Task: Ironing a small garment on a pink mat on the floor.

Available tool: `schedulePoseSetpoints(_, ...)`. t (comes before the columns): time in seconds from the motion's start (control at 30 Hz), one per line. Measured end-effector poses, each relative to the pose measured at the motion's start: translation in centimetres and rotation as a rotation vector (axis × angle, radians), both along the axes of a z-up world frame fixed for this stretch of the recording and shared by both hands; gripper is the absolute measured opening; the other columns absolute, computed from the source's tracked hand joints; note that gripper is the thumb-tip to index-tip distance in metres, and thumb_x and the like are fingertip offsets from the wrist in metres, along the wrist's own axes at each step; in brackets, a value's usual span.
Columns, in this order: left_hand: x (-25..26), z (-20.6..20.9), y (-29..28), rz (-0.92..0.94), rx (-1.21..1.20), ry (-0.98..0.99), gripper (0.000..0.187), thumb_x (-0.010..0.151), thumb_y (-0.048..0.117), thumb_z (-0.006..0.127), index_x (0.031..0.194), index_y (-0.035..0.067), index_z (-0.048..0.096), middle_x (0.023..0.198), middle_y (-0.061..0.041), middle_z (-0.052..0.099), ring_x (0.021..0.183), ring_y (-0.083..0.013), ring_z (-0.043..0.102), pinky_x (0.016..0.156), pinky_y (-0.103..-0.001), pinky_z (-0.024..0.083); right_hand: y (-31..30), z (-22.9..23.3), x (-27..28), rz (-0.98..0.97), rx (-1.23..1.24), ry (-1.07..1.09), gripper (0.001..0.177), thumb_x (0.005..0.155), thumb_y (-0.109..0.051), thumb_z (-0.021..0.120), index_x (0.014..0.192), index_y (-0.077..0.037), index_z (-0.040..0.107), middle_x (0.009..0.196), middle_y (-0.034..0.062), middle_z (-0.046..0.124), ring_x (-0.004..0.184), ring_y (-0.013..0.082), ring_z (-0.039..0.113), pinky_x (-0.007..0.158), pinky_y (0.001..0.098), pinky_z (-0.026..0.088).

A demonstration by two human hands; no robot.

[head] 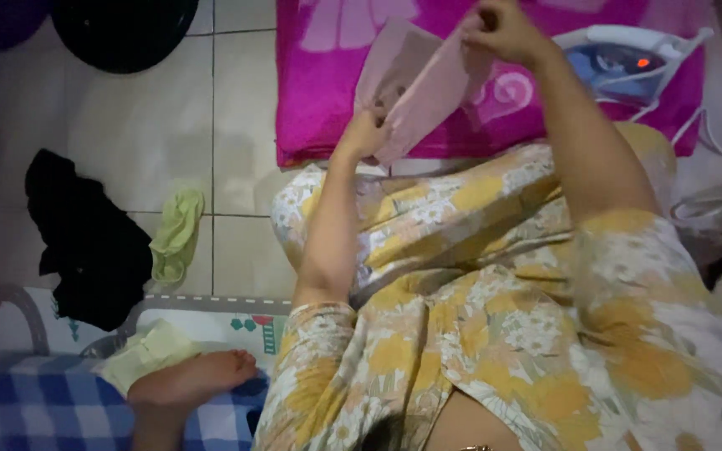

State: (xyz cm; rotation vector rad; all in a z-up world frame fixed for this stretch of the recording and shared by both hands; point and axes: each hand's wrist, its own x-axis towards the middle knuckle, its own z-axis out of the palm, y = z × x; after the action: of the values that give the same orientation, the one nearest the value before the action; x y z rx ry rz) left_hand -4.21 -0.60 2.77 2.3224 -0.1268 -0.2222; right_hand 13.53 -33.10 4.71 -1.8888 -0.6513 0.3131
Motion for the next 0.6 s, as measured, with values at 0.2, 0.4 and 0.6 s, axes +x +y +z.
schedulePoseSetpoints(0.2,2.6,-6.0,3.6,0.144,-0.038,0.035,0.042,0.082,0.018,0.062,0.117,-0.002,0.070,0.109,-0.029,0.072,0.105,-0.0424,0.071,0.092,-0.047,0.054,10.7,-9.0,8.1,-0.016,0.131,-0.110,0.036,0.091,-0.013,0.085,0.116,0.002,0.064,0.106,0.0063,0.065,0.096,0.0176,0.061,0.082,0.0346,0.053)
schedulePoseSetpoints(0.4,3.0,0.3,3.3,0.167,0.085,0.298,0.057,0.069,0.024,0.078,0.119,0.000,0.066,0.109,-0.028,0.072,0.105,-0.0389,0.071,0.090,-0.047,0.055,14.5,-8.9,7.1,-0.111,-0.034,0.084,0.025,0.093,-0.010,0.078,0.115,-0.004,0.067,0.101,0.0051,0.069,0.094,0.0166,0.067,0.081,0.0337,0.055)
schedulePoseSetpoints(0.6,3.3,0.1,3.3,0.419,0.255,0.245,0.048,0.074,0.022,0.078,0.117,0.002,0.068,0.110,-0.027,0.071,0.106,-0.0440,0.067,0.090,-0.052,0.053,16.7,-4.9,4.0,-0.293,0.346,0.326,0.028,0.091,-0.002,0.071,0.117,-0.005,0.062,0.104,0.0023,0.061,0.094,0.0150,0.062,0.077,0.0325,0.056)
